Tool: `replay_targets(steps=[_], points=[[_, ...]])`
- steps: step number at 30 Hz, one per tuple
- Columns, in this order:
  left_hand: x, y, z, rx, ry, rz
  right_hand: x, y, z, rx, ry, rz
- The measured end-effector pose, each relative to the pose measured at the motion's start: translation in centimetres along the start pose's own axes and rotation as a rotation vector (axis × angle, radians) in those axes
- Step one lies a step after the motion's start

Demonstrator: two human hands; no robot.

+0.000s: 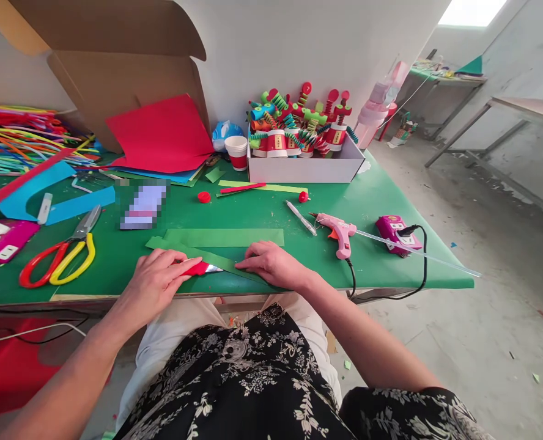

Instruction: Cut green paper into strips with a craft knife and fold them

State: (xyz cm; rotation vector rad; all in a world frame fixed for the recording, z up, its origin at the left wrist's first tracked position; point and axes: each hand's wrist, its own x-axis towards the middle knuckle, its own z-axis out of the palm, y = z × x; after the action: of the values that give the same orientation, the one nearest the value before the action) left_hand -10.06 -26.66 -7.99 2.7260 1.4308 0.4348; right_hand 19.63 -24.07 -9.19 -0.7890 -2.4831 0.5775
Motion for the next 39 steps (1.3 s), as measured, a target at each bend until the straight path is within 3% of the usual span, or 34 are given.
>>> replay_targets(steps=[12, 39], points=[[-0.8, -0.1, -0.4, -0.016, -0.050, 0.008, 0.0, 0.3, 0.3, 0.000, -0.024, 0.066], [0.2, 1.8, 0.2, -0.066, -0.057, 0.048, -0.1, 0.3, 0.6, -0.036, -0.019, 0.074]])
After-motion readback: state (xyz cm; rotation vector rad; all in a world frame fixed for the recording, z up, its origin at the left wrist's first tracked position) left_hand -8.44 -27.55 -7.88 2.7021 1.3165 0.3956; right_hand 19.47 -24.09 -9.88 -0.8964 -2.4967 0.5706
